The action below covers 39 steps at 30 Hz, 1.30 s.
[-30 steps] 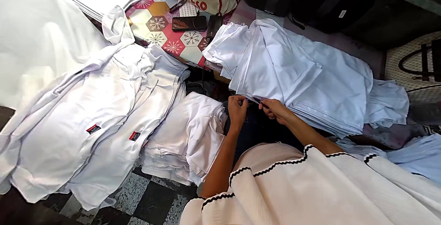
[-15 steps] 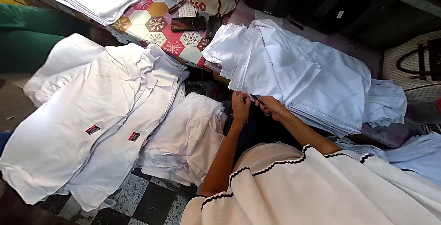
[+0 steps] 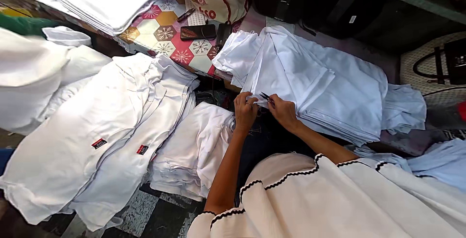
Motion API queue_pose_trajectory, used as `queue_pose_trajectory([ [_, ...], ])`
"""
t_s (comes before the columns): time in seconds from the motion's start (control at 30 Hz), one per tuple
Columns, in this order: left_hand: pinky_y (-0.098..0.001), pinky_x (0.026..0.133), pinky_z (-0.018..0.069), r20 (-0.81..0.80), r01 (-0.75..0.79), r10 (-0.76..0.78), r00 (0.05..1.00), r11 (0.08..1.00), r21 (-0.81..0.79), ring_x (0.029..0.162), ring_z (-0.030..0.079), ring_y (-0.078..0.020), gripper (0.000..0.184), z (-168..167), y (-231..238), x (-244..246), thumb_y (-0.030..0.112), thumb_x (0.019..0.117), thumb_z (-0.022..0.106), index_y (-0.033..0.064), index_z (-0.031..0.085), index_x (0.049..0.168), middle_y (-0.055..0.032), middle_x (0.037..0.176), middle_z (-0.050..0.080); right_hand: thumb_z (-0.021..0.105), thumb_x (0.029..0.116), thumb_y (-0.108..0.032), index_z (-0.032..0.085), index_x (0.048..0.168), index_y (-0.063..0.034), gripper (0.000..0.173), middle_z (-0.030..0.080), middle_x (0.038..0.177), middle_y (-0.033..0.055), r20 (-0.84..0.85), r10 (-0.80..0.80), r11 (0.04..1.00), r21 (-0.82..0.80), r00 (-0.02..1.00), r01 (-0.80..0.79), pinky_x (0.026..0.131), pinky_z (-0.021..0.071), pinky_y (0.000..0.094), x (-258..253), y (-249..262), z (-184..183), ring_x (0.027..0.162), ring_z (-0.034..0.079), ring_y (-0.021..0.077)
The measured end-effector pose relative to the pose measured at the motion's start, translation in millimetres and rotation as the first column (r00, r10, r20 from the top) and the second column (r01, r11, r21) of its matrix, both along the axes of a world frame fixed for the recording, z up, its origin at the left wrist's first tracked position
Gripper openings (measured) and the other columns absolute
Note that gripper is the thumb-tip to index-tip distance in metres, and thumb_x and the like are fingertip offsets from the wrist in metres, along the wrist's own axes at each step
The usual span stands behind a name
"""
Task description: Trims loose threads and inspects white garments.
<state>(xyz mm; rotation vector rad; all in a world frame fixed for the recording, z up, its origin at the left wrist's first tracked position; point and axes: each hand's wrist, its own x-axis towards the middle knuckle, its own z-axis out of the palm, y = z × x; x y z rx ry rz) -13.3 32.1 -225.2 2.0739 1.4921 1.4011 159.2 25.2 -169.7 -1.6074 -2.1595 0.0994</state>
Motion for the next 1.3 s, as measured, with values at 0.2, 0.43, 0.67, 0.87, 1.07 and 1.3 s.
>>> queue_pose_trajectory([
  [0.2,-0.0347,0.085,0.0578,0.249,0.052,-0.026,0.968,0.994,-0.099,0.102,0.067,-0.027,0.013,16,-3,6,-0.009,0.0842,0.066,-0.0069,0.072,0.096,-0.023,0.114,0.066,0.074,0.0924,-0.02,0.069,0.107,0.0015,0.027,0.071,0.078,0.0179,0.038,0.081,0.988,-0.134,0.996,-0.075,0.057,0.0525,0.0566,16,9,8,0.066,0.07,0.0389],
  [0.43,-0.0363,0.082,0.057,0.292,-0.028,0.081,0.953,0.983,-0.18,0.098,0.065,-0.0268,0.021,29,-7,12,0.002,0.0855,0.075,-0.0086,0.069,0.103,-0.0232,0.114,0.063,0.068,0.0981,-0.017,0.072,0.105,0.0019,0.021,0.071,0.084,0.0199,-0.178,0.072,0.947,-0.297,0.981,-0.123,0.072,0.0542,0.0613,35,21,39,0.078,0.071,0.0387],
  [0.67,-0.0372,0.095,0.0561,0.172,0.081,-0.09,0.981,0.995,0.062,0.112,0.065,-0.0311,0.024,19,2,44,0.004,0.0919,0.068,-0.0077,0.069,0.113,-0.0244,0.12,0.064,0.067,0.0977,-0.013,0.07,0.104,-0.001,0.014,0.067,0.076,0.0201,0.091,0.052,0.996,-0.076,0.995,-0.045,0.057,0.0499,0.0595,89,19,101,0.067,0.067,0.0408],
  [0.87,-0.0478,0.093,0.054,-0.001,0.091,-0.091,0.996,0.996,0.016,0.104,0.066,-0.0336,0.018,-12,-11,74,0.009,0.0893,0.072,0.0046,0.078,0.106,-0.0165,0.107,0.07,0.065,0.0981,-0.01,0.063,0.122,-0.0041,0.025,0.067,0.081,0.0256,0.166,-0.081,0.952,-0.278,0.983,0.126,0.061,0.0495,0.065,101,14,94,0.073,0.067,0.0492],
  [1.07,-0.0333,0.078,0.0584,0.327,0.102,-0.051,0.944,0.985,-0.141,0.089,0.067,-0.0247,0.015,23,-21,91,-0.003,0.0875,0.066,-0.0085,0.073,0.1,-0.0225,0.106,0.065,0.06,0.1031,-0.012,0.075,0.114,-0.0051,0.02,0.072,0.092,0.0123,-0.277,-0.031,0.857,-0.503,0.96,-0.117,0.074,0.0551,0.0458,82,12,88,0.078,0.066,0.0224],
  [1.3,-0.0335,0.076,0.0572,0.36,0.091,-0.01,0.933,0.973,-0.211,0.085,0.066,-0.0251,0.013,13,-8,121,0.002,0.0878,0.076,-0.0068,0.074,0.097,-0.0215,0.1,0.065,0.031,0.113,-0.041,0.065,0.106,-0.007,0.049,0.038,0.057,-0.008,-0.466,-0.592,0.494,-0.854,0.657,-0.16,0.044,0.0343,0.0184,93,8,81,0.043,0.034,0.003],
])
